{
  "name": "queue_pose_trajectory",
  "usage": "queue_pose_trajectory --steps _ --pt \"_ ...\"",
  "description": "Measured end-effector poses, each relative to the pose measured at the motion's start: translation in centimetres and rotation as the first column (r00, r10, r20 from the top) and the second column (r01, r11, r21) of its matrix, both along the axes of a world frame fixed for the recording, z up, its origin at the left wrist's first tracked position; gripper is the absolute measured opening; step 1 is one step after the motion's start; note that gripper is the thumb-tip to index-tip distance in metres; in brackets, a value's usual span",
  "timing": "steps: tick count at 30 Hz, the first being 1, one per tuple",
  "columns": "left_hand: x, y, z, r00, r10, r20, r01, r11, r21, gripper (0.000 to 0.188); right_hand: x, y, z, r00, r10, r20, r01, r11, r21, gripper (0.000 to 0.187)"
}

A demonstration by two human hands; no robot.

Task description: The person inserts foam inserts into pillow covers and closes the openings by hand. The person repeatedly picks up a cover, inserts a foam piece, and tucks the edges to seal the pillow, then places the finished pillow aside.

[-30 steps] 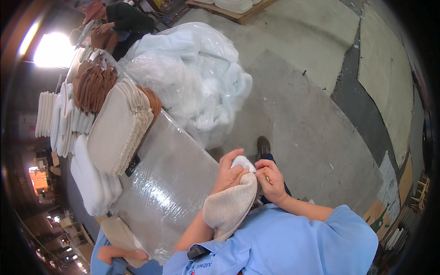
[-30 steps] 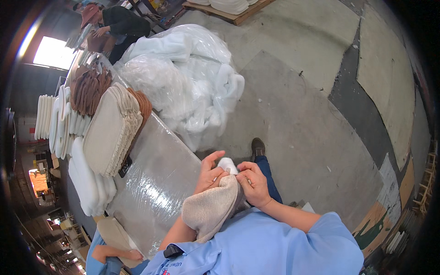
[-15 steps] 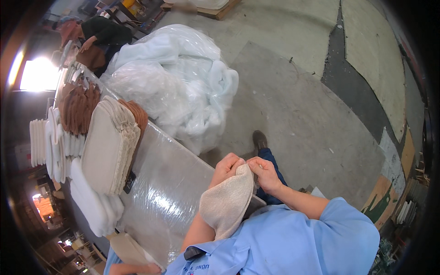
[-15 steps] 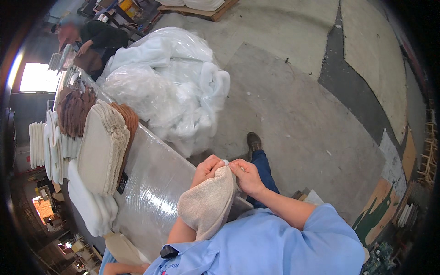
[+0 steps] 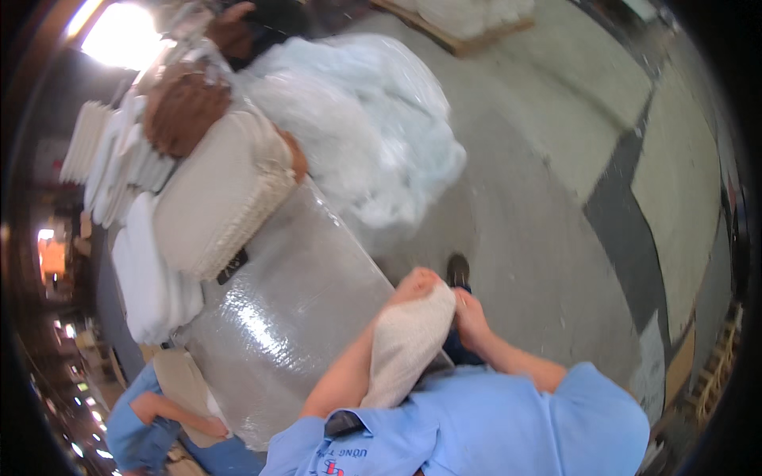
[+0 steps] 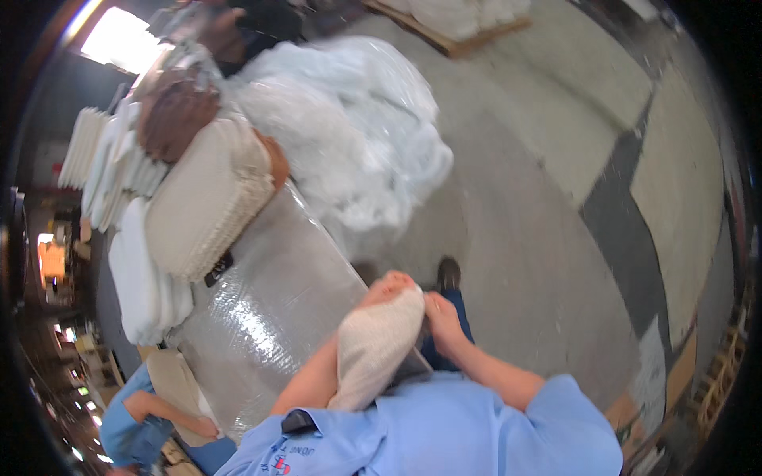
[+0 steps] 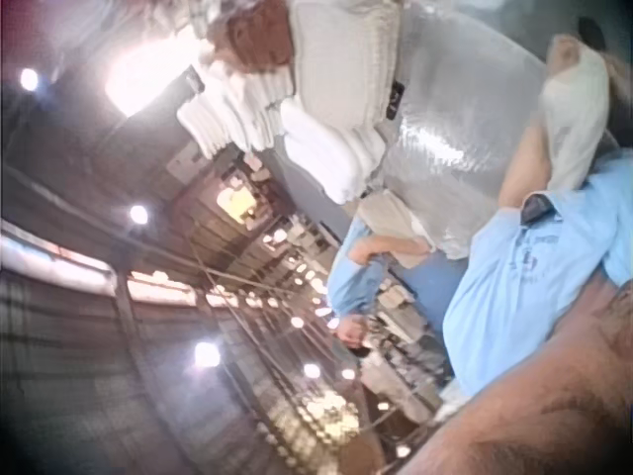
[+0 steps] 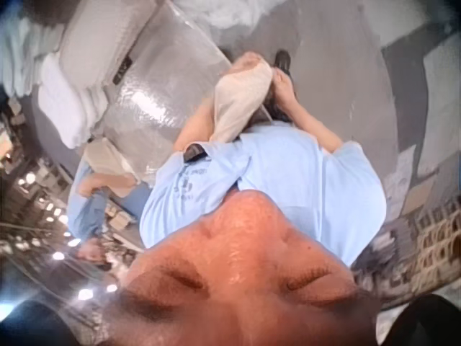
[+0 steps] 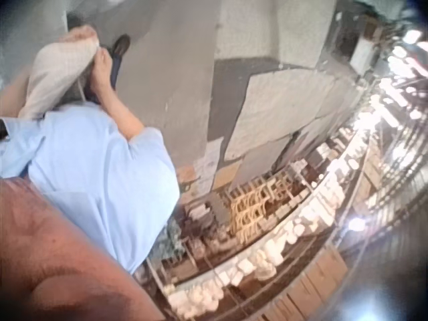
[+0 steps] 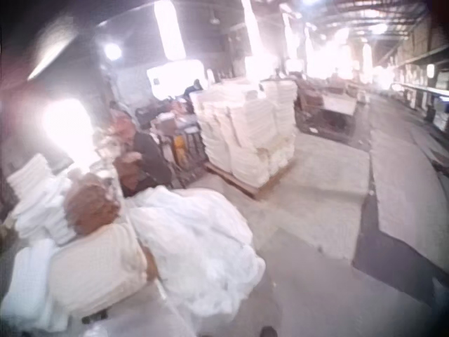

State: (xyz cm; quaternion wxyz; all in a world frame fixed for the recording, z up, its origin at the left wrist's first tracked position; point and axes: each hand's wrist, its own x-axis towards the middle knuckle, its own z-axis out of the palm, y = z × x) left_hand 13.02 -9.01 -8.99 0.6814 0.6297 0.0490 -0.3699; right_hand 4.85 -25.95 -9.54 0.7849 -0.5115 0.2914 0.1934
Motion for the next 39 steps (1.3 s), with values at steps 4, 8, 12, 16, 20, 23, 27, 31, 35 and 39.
queue_pose_trajectory --steps 4,8,12,16,20,23,27,31,35,39 --pt "-0.3 0.3 -2.0 0.818 -0.338 0.466 0.205 0.928 0.312 0.023 -1.3 -0.5 3.1 0.989 -0.110 -0.103 0.115 0.992 0.041 0.026" --pt "-0.3 -0.3 -0.8 0.886 -0.301 0.353 0.207 0.938 0.280 0.026 0.5 0.7 3.2 0.893 -0.261 -0.366 0.328 0.935 0.136 0.044" --pt "-0.2 -0.9 -1.1 0.870 -0.361 0.337 0.280 0.922 0.266 0.028 1.5 1.0 0.9 0.895 -0.217 -0.391 0.320 0.922 0.220 0.058" --pt "-1.6 -1.8 -1.6 0.858 -0.288 0.425 0.213 0.953 0.216 0.032 1.2 0.9 -1.0 0.938 -0.166 -0.305 0.272 0.897 0.348 0.062" --pt "-1.7 -2.6 -0.3 0.877 -0.260 0.405 0.201 0.962 0.183 0.035 0.9 0.6 -1.4 0.942 -0.137 -0.306 0.287 0.803 0.522 0.065" --pt "-1.5 -2.3 0.6 0.846 -0.327 0.422 0.232 0.937 0.261 0.041 0.1 0.6 -1.8 0.952 -0.137 -0.273 0.269 0.799 0.538 0.066" --pt "-3.2 0.3 2.5 0.866 -0.138 0.480 0.107 0.990 0.093 0.041 -0.4 0.3 -2.1 0.959 -0.127 -0.253 0.248 0.808 0.535 0.068" --pt "-5.7 8.4 4.1 0.921 -0.376 0.097 0.339 0.901 0.272 0.045 -0.3 0.2 -2.3 0.953 -0.101 -0.285 0.229 0.857 0.462 0.071" --pt "-8.5 12.3 6.0 0.921 -0.390 -0.002 0.363 0.855 0.370 0.046 -0.1 0.9 -1.9 0.964 -0.080 -0.255 0.202 0.841 0.502 0.070" --pt "-10.6 10.9 5.1 0.964 -0.164 0.210 0.060 0.902 0.428 0.041 -0.5 0.3 -3.0 0.962 -0.041 -0.269 0.155 0.896 0.417 0.064"
